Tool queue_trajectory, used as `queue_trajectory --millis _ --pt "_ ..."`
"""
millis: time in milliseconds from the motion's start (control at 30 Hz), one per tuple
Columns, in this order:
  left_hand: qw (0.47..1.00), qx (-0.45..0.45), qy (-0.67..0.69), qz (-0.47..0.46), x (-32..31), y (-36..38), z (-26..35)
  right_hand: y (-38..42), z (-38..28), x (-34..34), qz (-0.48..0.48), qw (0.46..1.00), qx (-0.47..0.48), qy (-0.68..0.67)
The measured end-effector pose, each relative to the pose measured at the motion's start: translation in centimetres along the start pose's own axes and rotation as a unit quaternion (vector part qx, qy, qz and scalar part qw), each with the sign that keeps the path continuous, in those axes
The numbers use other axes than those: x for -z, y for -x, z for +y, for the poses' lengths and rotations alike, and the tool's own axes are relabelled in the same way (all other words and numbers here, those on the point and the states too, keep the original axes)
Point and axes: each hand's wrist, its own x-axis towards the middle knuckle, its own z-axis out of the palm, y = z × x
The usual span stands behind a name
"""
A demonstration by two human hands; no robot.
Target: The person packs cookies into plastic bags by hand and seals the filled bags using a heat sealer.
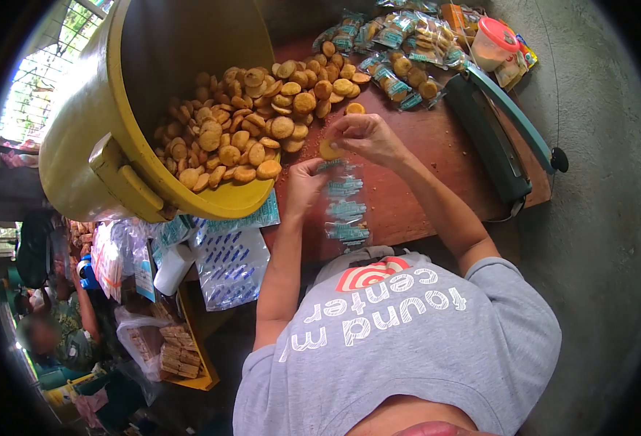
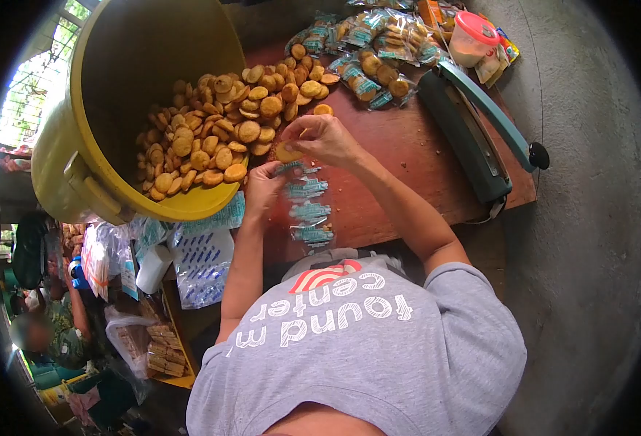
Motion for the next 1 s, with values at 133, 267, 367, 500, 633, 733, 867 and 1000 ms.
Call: queue_trajectory --millis 133,267,367,500,633,733,867,1000 --pt "0.997 0.067 0.025 -0.025 0.5 -0.1 -0.1 0.2 0.3 0.8 -0.039 0.994 -0.061 0.081" --pt "0.980 0.090 0.168 -0.057 1.1 -0.6 -1.1 0.9 -1.4 0.1 -0.139 0.976 -0.065 0.153" --pt "0.934 0.200 0.282 -0.091 1.3 -0.1 -0.1 0.4 0.5 -0.1 -0.184 0.940 0.016 0.288" --pt "0.964 0.189 0.136 -0.131 1.7 1.2 -0.4 -1.1 0.4 -0.4 -0.157 0.966 -0.006 0.206" --pt "0.972 0.172 0.128 -0.097 2.1 1.1 -0.1 -6.7 2.9 2.1 0.025 0.870 0.201 0.450" --pt "0.966 0.178 0.166 -0.086 2.2 1.0 0.1 -9.3 5.9 3.2 0.069 0.806 0.245 0.534" --pt "0.971 0.133 0.168 -0.101 2.5 0.7 0.1 -10.0 5.9 4.1 0.017 0.889 0.158 0.430" --pt "0.987 0.119 0.087 -0.061 3.1 0.5 -0.3 -9.1 3.3 4.2 0.041 0.979 0.021 0.201"
